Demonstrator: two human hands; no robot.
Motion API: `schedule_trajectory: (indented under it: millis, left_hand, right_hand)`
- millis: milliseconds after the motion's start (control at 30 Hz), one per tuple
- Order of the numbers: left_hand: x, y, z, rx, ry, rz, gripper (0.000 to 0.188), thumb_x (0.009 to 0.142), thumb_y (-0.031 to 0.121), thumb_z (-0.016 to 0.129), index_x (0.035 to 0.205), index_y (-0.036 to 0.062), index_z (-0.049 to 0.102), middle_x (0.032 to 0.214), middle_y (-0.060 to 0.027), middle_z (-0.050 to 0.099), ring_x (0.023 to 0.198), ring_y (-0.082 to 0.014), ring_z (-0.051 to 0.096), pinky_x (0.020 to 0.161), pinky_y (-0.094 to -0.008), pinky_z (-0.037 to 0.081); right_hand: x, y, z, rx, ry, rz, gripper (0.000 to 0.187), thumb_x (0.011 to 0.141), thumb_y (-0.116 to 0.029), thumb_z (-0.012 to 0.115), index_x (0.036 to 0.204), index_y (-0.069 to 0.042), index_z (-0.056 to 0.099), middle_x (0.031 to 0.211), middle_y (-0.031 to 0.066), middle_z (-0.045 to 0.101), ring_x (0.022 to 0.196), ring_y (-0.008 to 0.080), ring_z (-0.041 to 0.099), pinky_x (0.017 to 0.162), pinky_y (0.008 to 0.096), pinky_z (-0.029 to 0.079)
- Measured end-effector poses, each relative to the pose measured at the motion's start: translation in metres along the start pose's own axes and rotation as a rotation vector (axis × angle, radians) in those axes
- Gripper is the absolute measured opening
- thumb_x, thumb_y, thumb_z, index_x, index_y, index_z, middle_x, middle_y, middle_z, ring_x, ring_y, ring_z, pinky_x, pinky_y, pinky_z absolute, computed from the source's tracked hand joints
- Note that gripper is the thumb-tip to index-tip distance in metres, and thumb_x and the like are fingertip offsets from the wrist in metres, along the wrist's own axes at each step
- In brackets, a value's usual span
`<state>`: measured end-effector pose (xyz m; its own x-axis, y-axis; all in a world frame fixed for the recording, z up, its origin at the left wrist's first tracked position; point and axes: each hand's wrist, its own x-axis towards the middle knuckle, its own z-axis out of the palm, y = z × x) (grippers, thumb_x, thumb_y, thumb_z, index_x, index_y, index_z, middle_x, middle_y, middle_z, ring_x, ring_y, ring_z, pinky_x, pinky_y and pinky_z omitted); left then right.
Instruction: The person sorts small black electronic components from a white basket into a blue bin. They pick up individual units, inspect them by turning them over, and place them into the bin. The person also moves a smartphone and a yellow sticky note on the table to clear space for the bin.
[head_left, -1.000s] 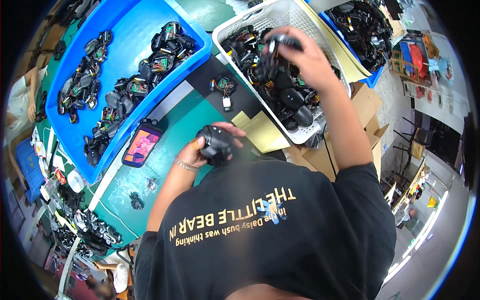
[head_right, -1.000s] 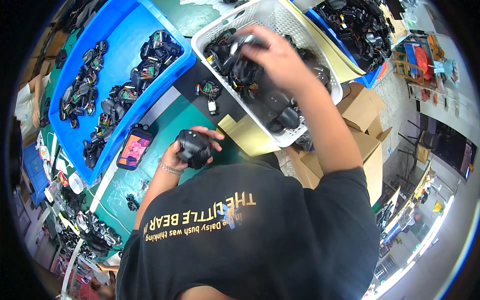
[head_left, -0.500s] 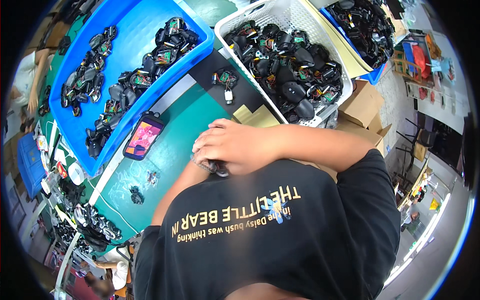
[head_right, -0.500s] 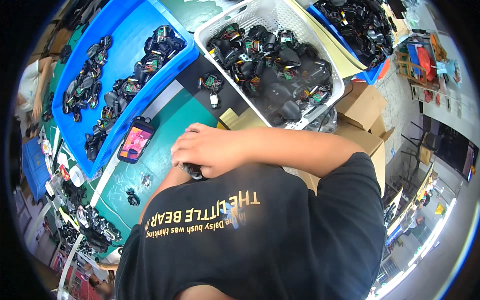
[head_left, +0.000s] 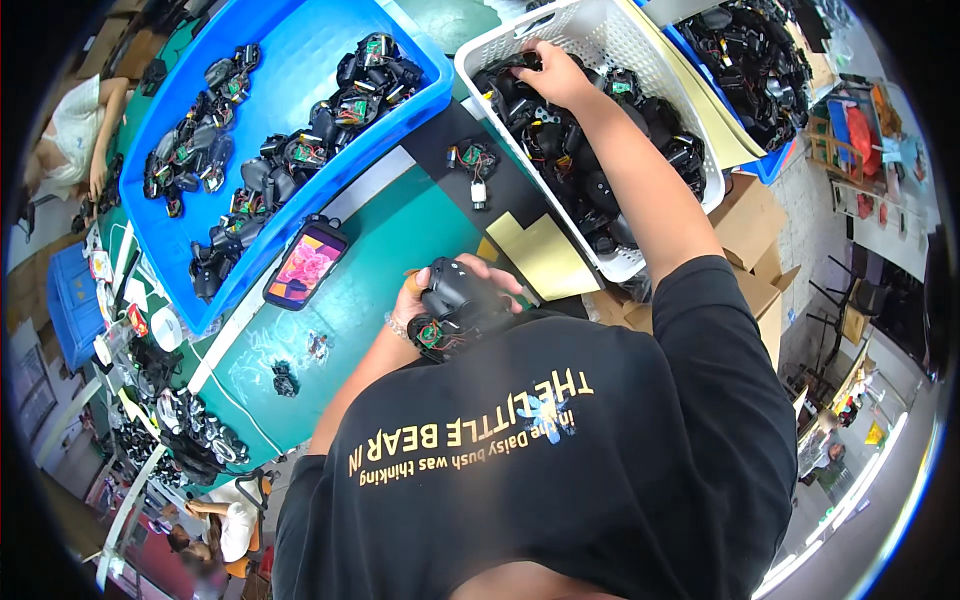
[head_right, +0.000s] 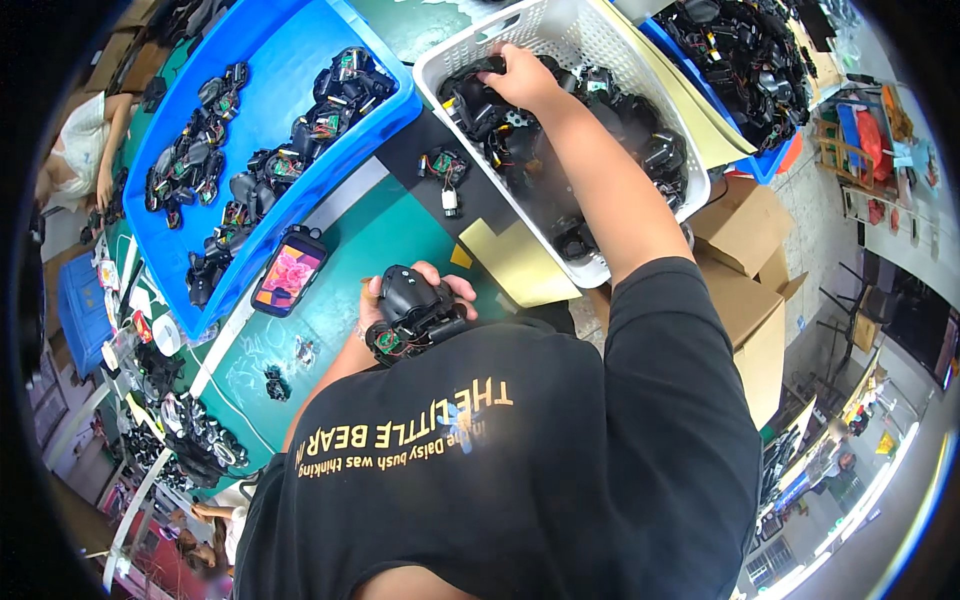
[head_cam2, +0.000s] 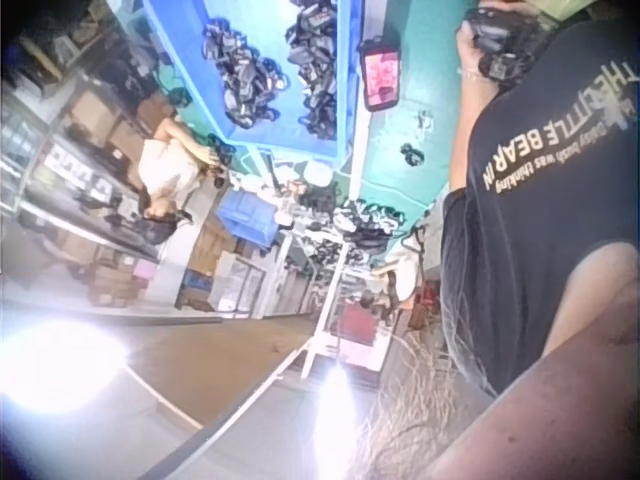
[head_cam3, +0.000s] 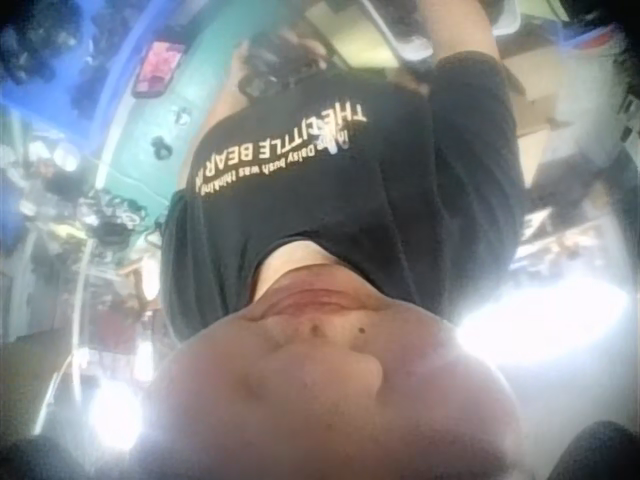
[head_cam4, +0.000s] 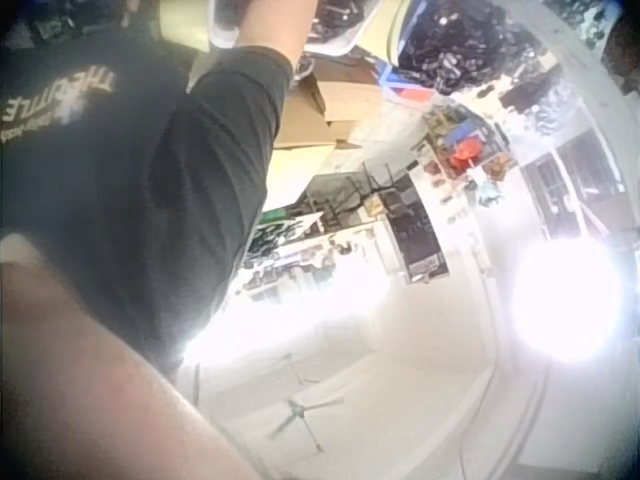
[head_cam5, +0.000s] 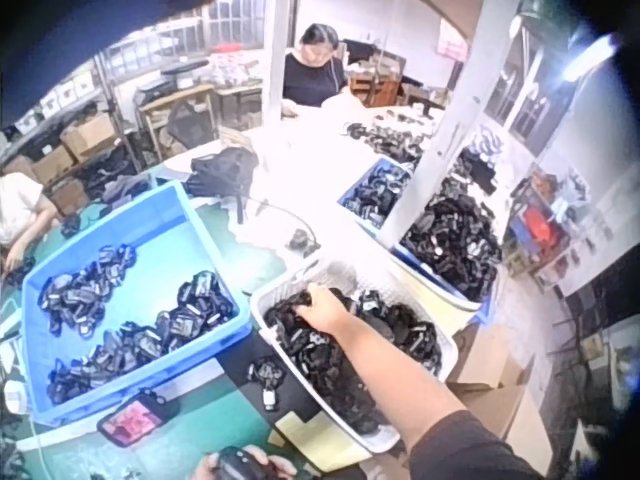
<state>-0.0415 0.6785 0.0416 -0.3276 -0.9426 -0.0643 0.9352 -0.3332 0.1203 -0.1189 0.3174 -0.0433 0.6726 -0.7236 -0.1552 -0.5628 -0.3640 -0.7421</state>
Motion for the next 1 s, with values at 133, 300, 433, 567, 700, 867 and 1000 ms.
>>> schedule_trajectory:
  millis: [133, 300, 433, 567, 700, 867, 1000]
  left_hand:
    - [0.001, 0.007, 0.006, -0.079, 0.092, 0.010, 0.063, 0.077, 0.057, 0.059, 0.115, 0.0070, 0.057, 0.122, -0.0313, 0.050, 0.109, -0.0458, 0.052, 0.092, -0.0528, 0.043]
    - [0.001, 0.011, -0.007, -0.045, 0.093, 0.067, 0.063, 0.081, 0.059, 0.054, 0.119, 0.0090, 0.053, 0.125, -0.0312, 0.045, 0.112, -0.0459, 0.050, 0.088, -0.0537, 0.046]
    - [0.001, 0.015, -0.016, -0.018, 0.085, 0.047, 0.064, 0.080, 0.061, 0.055, 0.120, 0.0107, 0.049, 0.126, -0.0297, 0.039, 0.116, -0.0454, 0.046, 0.079, -0.0554, 0.053]
    - [0.000, 0.013, -0.019, -0.040, 0.105, 0.063, 0.065, 0.080, 0.061, 0.055, 0.120, 0.0106, 0.048, 0.126, -0.0304, 0.039, 0.116, -0.0456, 0.046, 0.079, -0.0546, 0.053]
    - [0.000, 0.011, -0.022, -0.028, 0.102, 0.046, 0.065, 0.080, 0.061, 0.055, 0.121, 0.0104, 0.048, 0.127, -0.0308, 0.039, 0.116, -0.0458, 0.046, 0.079, -0.0543, 0.053]
    - [-0.001, 0.011, -0.021, -0.039, 0.094, 0.052, 0.066, 0.081, 0.062, 0.054, 0.121, 0.0101, 0.048, 0.128, -0.0309, 0.039, 0.116, -0.0463, 0.046, 0.079, -0.0551, 0.053]
    - [-0.002, 0.012, -0.027, -0.028, 0.103, 0.049, 0.066, 0.081, 0.061, 0.053, 0.123, 0.0099, 0.047, 0.129, -0.0314, 0.038, 0.116, -0.0464, 0.046, 0.079, -0.0557, 0.052]
  right_hand:
    - [-0.010, -0.002, 0.000, 0.001, 0.127, -0.116, 0.029, 0.082, -0.020, 0.063, 0.106, -0.003, 0.058, 0.104, 0.0183, 0.060, 0.099, 0.0341, 0.057, 0.088, 0.0373, 0.043]
    - [-0.041, -0.033, -0.025, 0.031, 0.331, -0.302, 0.023, 0.084, -0.013, 0.057, 0.104, -0.002, 0.058, 0.099, 0.0178, 0.061, 0.097, 0.0341, 0.057, 0.086, 0.0362, 0.043]
    - [-0.048, -0.024, -0.042, 0.145, 0.352, -0.194, 0.020, 0.084, -0.010, 0.058, 0.103, -0.003, 0.058, 0.095, 0.0161, 0.062, 0.093, 0.0278, 0.059, 0.084, 0.0322, 0.043]
    - [-0.052, -0.021, -0.058, 0.123, 0.318, -0.281, 0.023, 0.087, -0.014, 0.058, 0.107, -0.003, 0.055, 0.110, 0.0149, 0.058, 0.105, 0.0252, 0.056, 0.088, 0.0309, 0.042]
    - [-0.051, -0.005, -0.065, -0.135, 0.311, -0.253, 0.025, 0.090, -0.012, 0.056, 0.113, -0.004, 0.052, 0.117, 0.0111, 0.055, 0.114, 0.0240, 0.049, 0.101, 0.0314, 0.034]
    - [-0.068, -0.049, -0.085, 0.594, 0.173, 0.094, 0.027, 0.095, -0.019, 0.051, 0.119, -0.008, 0.051, 0.118, 0.0061, 0.056, 0.105, 0.0170, 0.056, 0.083, 0.0343, 0.048]
    - [-0.098, -0.098, -0.097, 1.014, -0.124, -0.078, 0.030, 0.096, -0.025, 0.048, 0.121, -0.007, 0.045, 0.113, 0.0105, 0.059, 0.101, 0.0202, 0.058, 0.081, 0.0344, 0.049]
